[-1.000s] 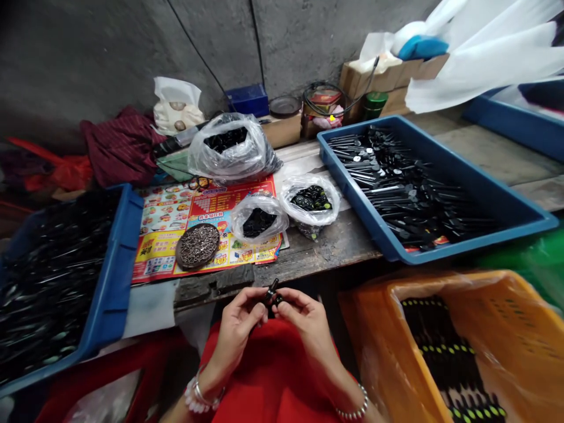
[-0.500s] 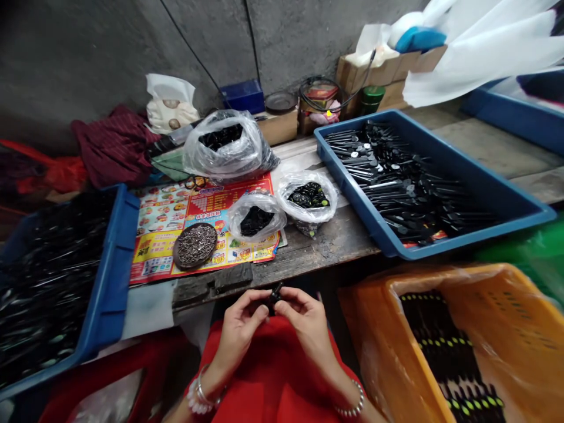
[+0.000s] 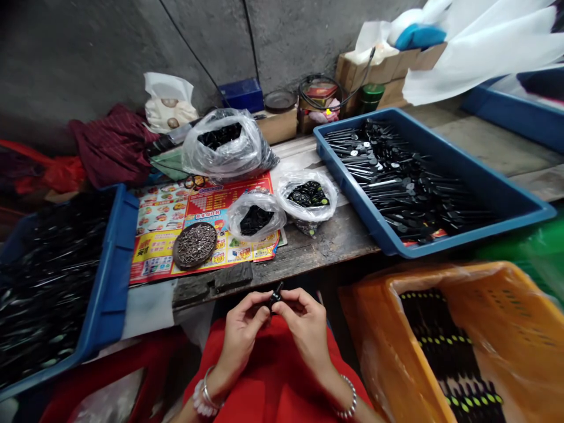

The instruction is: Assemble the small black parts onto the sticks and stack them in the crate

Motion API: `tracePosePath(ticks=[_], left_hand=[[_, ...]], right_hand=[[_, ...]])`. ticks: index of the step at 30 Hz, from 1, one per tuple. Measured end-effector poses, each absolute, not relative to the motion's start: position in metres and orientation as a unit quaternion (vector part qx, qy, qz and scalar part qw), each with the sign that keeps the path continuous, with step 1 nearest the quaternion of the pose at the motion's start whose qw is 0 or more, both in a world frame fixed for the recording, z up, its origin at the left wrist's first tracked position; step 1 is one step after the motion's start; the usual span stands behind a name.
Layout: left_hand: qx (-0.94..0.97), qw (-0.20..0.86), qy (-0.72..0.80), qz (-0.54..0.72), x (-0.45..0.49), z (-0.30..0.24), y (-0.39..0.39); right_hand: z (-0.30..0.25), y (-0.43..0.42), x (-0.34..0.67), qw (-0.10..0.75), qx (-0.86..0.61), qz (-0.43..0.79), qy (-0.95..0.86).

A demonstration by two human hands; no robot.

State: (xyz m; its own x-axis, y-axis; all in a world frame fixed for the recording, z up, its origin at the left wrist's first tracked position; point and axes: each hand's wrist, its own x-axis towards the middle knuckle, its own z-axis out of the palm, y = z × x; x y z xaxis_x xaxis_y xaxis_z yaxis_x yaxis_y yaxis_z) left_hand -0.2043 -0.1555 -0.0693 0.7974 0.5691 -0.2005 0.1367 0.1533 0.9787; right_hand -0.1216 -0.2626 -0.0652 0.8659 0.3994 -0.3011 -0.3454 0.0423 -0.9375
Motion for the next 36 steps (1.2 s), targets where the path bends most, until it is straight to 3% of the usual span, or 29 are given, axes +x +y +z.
tracePosePath(ticks=[18, 26, 36], left_hand=[[0.597, 0.73, 0.295, 0.153, -0.206, -0.07, -0.158], [0.589, 0.732, 0.304, 0.157, -0.205, -0.072, -0.157], [0.558, 0.748, 0.323, 0.159, -0.203, -0.069, -0.156]], right_hand=[[-0.067, -0.266, -0.11, 0.678, -0.655, 0.316, -0.104], [-0.07, -0.262, -0.112, 0.719, -0.609, 0.333, -0.033], [-0.075, -0.262, -0.114, 0.692, -0.65, 0.311, -0.037]])
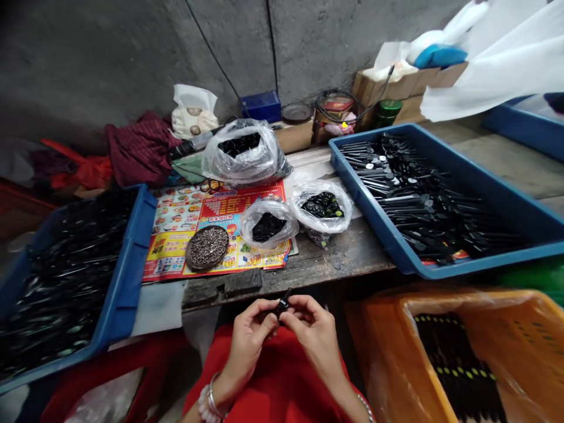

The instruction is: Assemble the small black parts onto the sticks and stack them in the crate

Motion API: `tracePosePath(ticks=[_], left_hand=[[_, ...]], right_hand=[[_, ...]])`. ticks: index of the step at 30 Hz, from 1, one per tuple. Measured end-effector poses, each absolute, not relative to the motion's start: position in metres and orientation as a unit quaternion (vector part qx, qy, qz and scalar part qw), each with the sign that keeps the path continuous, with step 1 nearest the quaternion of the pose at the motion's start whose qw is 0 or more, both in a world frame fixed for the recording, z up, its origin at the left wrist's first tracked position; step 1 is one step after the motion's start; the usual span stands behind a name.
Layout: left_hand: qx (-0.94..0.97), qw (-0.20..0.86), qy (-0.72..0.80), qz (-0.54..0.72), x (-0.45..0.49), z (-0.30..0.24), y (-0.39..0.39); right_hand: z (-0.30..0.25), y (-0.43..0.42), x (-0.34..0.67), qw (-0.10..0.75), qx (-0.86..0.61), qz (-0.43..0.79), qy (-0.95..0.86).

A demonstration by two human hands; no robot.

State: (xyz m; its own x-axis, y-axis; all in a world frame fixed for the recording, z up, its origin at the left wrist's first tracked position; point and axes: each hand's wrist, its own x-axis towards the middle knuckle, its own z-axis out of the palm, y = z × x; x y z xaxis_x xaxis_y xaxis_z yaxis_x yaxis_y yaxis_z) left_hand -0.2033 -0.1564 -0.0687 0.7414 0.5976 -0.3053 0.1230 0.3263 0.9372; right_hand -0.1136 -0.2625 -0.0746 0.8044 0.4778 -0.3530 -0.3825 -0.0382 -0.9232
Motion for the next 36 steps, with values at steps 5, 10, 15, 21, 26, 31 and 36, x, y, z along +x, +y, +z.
tracePosePath(ticks=[5, 10, 15, 21, 26, 31, 36], left_hand=[[0.559, 0.75, 0.315, 0.161, -0.204, -0.069, -0.156], [0.559, 0.752, 0.31, 0.162, -0.204, -0.067, -0.156], [0.554, 0.755, 0.311, 0.162, -0.204, -0.067, -0.155], [0.541, 0.765, 0.317, 0.149, -0.203, -0.067, -0.155], [0.548, 0.759, 0.317, 0.15, -0.203, -0.067, -0.154], [0.541, 0.762, 0.323, 0.152, -0.204, -0.07, -0.156], [0.539, 0.766, 0.316, 0.153, -0.204, -0.07, -0.158]], right_hand=[[-0.068, -0.263, -0.114, 0.676, -0.654, 0.329, -0.077], [-0.069, -0.265, -0.111, 0.66, -0.658, 0.337, -0.134], [-0.078, -0.267, -0.103, 0.632, -0.663, 0.353, -0.19], [-0.075, -0.264, -0.107, 0.662, -0.661, 0.326, -0.139], [-0.07, -0.265, -0.108, 0.639, -0.686, 0.289, -0.194], [-0.07, -0.269, -0.105, 0.6, -0.72, 0.248, -0.244], [-0.067, -0.268, -0.109, 0.596, -0.723, 0.249, -0.247]])
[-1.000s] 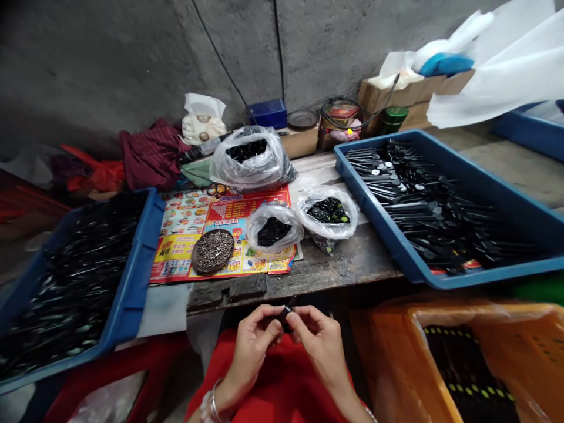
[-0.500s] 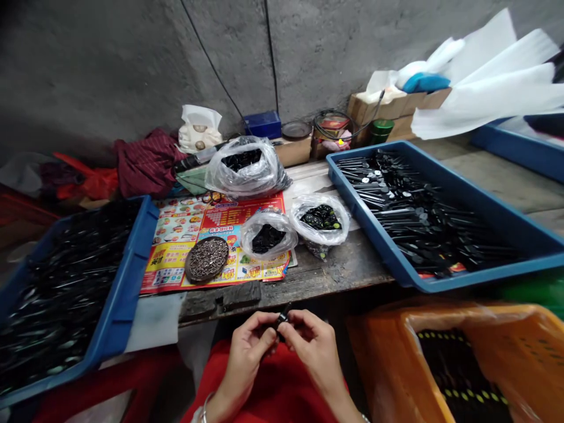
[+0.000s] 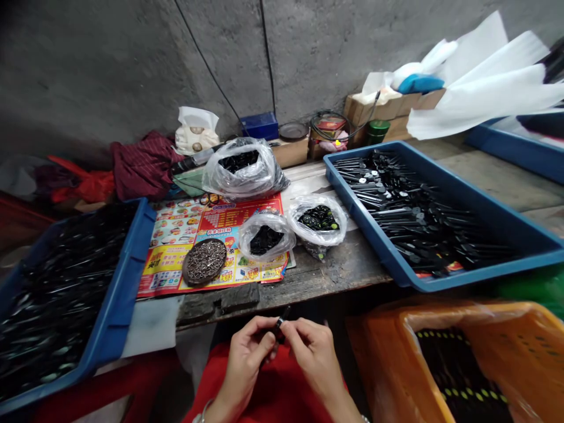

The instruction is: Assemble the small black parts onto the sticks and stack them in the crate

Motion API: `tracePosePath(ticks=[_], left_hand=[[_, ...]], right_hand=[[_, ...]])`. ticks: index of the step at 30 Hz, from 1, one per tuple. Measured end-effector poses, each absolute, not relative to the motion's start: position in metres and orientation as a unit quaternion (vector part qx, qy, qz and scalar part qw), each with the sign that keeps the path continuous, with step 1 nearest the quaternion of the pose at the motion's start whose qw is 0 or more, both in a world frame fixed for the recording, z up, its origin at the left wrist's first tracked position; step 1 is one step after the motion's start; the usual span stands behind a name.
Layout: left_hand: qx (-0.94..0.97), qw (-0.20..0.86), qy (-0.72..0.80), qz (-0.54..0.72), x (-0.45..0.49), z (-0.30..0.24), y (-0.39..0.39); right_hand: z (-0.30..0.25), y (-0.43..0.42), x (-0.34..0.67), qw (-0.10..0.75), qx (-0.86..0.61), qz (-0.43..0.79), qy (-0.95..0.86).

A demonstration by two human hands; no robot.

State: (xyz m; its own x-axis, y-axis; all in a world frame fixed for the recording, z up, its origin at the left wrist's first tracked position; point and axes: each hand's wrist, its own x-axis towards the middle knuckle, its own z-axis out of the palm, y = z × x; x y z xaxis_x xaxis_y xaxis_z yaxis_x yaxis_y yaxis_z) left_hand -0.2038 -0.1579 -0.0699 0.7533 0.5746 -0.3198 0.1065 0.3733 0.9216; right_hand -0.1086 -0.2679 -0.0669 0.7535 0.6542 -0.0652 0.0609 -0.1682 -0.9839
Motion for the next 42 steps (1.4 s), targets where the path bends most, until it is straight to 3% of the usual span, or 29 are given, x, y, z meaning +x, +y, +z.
tracePosePath(ticks=[9, 16, 23, 29, 42], left_hand=[[0.546, 0.762, 0.313, 0.155, -0.205, -0.071, -0.157], [0.541, 0.763, 0.316, 0.158, -0.205, -0.071, -0.156], [0.53, 0.767, 0.325, 0.156, -0.204, -0.07, -0.156], [0.528, 0.776, 0.318, 0.132, -0.203, -0.068, -0.157], [0.501, 0.791, 0.331, 0.115, -0.202, -0.073, -0.158]], right_hand=[[-0.073, -0.272, -0.094, 0.569, -0.706, 0.308, -0.289], [-0.079, -0.267, -0.102, 0.646, -0.68, 0.301, -0.174], [-0.071, -0.268, -0.101, 0.59, -0.704, 0.28, -0.279], [-0.073, -0.265, -0.102, 0.669, -0.674, 0.287, -0.123], [-0.077, -0.268, -0.093, 0.621, -0.705, 0.287, -0.189]])
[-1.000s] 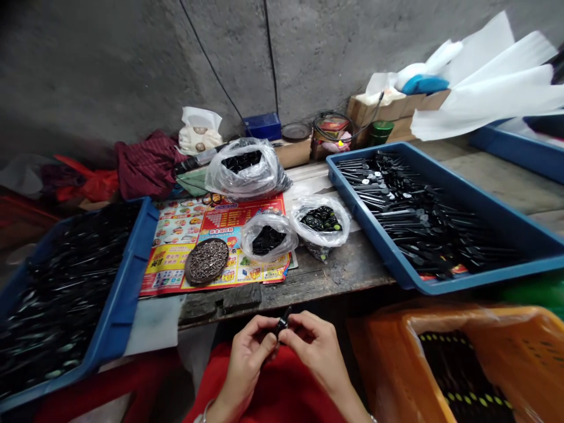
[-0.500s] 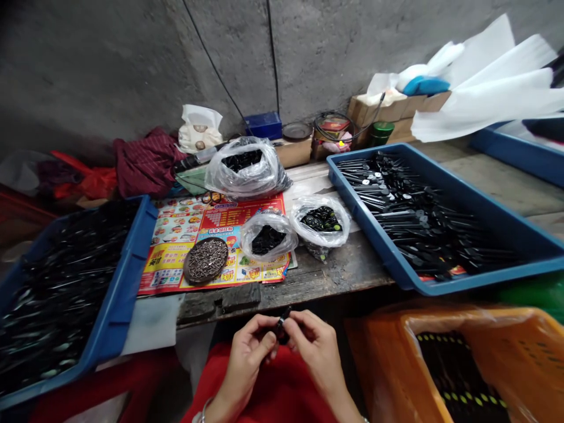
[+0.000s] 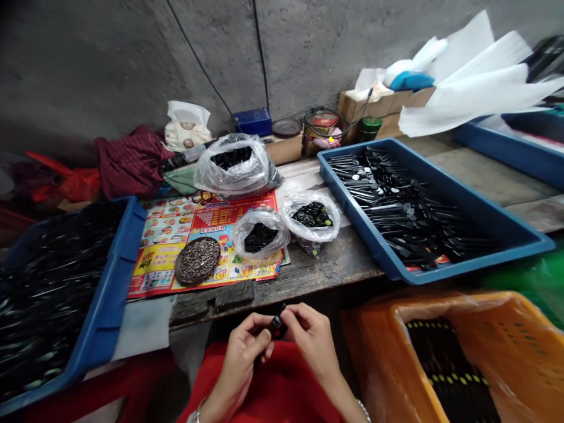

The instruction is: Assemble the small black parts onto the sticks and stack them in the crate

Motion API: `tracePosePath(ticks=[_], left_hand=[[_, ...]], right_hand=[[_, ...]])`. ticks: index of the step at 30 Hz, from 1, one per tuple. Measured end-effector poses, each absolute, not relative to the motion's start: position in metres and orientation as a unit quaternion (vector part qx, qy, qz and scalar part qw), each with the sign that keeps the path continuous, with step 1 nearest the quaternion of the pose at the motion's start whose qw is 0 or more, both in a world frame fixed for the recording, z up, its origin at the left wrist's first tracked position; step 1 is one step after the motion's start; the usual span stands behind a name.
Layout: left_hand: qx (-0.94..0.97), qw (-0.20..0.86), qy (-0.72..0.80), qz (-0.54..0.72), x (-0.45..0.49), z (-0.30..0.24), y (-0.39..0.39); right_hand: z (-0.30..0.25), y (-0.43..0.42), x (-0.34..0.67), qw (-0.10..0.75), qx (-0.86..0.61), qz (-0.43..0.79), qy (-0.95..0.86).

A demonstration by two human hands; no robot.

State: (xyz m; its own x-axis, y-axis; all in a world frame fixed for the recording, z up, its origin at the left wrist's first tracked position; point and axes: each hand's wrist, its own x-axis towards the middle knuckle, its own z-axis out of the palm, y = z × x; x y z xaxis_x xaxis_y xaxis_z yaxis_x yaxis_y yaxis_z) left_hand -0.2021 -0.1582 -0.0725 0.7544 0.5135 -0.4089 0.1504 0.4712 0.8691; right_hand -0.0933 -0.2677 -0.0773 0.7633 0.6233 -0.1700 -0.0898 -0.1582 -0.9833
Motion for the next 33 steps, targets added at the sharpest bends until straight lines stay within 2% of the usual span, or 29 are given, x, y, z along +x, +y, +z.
tracePosePath(ticks=[9, 15, 24, 29, 33], left_hand=[[0.517, 0.78, 0.334, 0.115, -0.202, -0.075, -0.158], [0.543, 0.765, 0.321, 0.128, -0.204, -0.076, -0.163], [0.552, 0.759, 0.31, 0.153, -0.208, -0.082, -0.163], [0.56, 0.759, 0.29, 0.159, -0.209, -0.084, -0.165], [0.559, 0.763, 0.289, 0.15, -0.209, -0.086, -0.168]], right_hand=[[-0.081, -0.273, -0.092, 0.589, -0.714, 0.317, -0.205], [-0.081, -0.275, -0.096, 0.554, -0.738, 0.259, -0.284], [-0.085, -0.272, -0.097, 0.571, -0.68, 0.401, -0.224], [-0.082, -0.277, -0.099, 0.554, -0.728, 0.257, -0.311], [-0.085, -0.28, -0.1, 0.52, -0.741, 0.238, -0.353]])
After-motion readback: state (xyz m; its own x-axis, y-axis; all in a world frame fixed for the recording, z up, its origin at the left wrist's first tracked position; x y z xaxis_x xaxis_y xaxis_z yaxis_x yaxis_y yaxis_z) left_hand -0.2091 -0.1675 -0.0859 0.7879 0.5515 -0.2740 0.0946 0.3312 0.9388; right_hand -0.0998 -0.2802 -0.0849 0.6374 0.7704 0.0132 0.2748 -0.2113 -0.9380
